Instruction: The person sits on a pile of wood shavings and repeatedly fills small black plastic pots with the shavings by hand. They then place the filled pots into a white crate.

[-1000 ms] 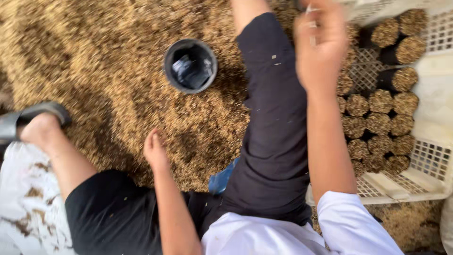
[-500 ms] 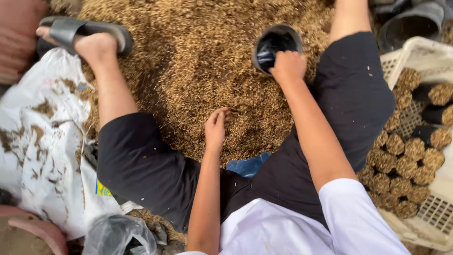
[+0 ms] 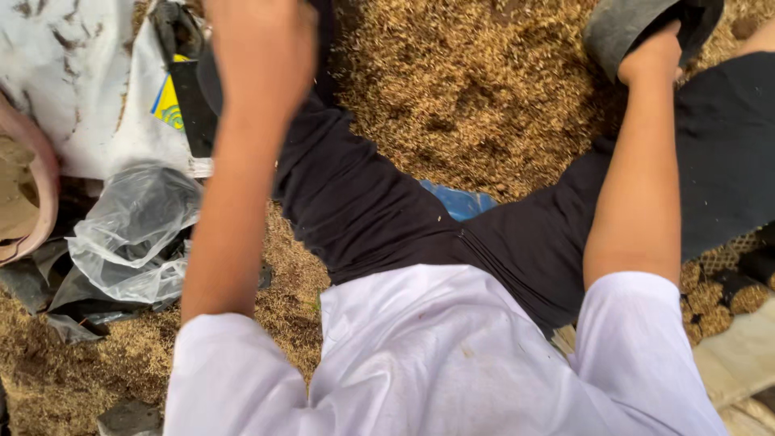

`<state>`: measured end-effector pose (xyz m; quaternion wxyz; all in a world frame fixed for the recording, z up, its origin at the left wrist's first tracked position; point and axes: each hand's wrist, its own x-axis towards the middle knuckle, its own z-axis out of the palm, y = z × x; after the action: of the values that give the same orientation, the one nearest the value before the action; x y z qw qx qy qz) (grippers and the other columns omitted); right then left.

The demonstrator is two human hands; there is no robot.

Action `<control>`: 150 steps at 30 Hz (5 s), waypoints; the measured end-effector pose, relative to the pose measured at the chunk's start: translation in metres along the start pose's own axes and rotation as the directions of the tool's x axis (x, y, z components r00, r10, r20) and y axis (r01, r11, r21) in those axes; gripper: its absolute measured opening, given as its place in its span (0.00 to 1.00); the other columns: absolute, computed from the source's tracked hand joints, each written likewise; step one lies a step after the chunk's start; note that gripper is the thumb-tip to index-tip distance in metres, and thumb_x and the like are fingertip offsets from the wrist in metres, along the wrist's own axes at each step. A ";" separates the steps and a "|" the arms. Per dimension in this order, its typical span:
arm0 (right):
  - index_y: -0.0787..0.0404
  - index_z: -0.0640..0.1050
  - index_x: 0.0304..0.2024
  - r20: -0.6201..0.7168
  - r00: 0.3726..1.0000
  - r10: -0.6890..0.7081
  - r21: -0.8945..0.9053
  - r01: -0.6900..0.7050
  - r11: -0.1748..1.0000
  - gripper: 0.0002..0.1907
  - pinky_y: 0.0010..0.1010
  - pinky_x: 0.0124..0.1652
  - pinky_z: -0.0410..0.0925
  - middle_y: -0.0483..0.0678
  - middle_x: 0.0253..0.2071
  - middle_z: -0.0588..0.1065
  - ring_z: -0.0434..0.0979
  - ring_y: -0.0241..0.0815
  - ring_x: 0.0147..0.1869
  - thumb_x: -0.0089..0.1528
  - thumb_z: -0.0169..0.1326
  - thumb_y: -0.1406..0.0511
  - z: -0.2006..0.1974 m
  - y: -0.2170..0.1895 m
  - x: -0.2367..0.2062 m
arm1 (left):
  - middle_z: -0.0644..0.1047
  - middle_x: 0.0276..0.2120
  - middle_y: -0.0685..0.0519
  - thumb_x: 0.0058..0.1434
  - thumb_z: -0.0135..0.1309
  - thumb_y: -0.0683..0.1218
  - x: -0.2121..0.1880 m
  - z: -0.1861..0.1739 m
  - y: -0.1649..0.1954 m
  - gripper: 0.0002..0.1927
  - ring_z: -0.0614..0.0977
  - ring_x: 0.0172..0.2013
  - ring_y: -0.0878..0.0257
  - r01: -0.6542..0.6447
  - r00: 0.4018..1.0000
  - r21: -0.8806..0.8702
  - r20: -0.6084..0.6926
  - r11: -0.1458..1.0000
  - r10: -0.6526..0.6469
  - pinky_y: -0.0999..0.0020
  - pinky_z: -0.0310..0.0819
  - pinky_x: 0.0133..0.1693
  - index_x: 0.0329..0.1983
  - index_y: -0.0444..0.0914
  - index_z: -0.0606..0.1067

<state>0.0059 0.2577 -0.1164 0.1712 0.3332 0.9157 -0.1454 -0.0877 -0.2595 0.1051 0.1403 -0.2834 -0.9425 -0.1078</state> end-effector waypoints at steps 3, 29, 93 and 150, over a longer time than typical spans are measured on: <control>0.63 0.67 0.60 -0.136 0.991 0.001 0.100 0.013 0.995 0.36 0.55 0.58 0.58 0.61 0.54 0.74 0.72 0.62 0.59 0.56 0.70 0.60 -0.007 -0.003 -0.004 | 0.79 0.41 0.45 0.54 0.62 0.41 -0.032 0.021 0.068 0.14 0.79 0.39 0.46 -0.051 0.987 -0.280 0.134 0.959 0.092 0.49 0.69 0.44 0.44 0.39 0.79; 0.61 0.70 0.37 -0.049 0.997 -0.062 0.986 0.058 0.157 0.16 0.18 0.26 0.61 0.40 0.27 0.71 0.67 0.25 0.28 0.60 0.68 0.70 0.009 -0.084 -0.181 | 0.78 0.45 0.48 0.55 0.70 0.48 -0.025 0.100 0.227 0.27 0.84 0.44 0.58 0.363 0.932 -0.805 0.301 0.469 -0.204 0.63 0.80 0.46 0.54 0.35 0.72; 0.62 0.76 0.35 -0.668 0.645 -0.372 0.179 0.624 0.761 0.10 0.45 0.44 0.67 0.50 0.31 0.75 0.76 0.51 0.37 0.52 0.60 0.70 -0.047 -0.120 -0.221 | 0.83 0.46 0.50 0.56 0.60 0.36 -0.023 0.128 0.212 0.18 0.85 0.45 0.57 0.305 0.937 -0.764 0.132 0.568 -0.324 0.63 0.79 0.48 0.50 0.38 0.81; 0.63 0.71 0.61 0.413 0.865 -0.286 0.908 -0.417 0.049 0.19 0.33 0.46 0.75 0.49 0.47 0.78 0.79 0.39 0.48 0.70 0.52 0.62 0.046 -0.135 -0.151 | 0.76 0.61 0.61 0.60 0.56 0.36 -0.035 0.202 0.160 0.18 0.84 0.42 0.55 0.357 0.909 -0.456 0.369 0.815 -0.192 0.62 0.79 0.40 0.53 0.42 0.76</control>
<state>0.0353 0.0564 -0.0750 0.1278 0.3505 0.4605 -0.8055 -0.0100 -0.0897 -0.0758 -0.1054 -0.1827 -0.9205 -0.3290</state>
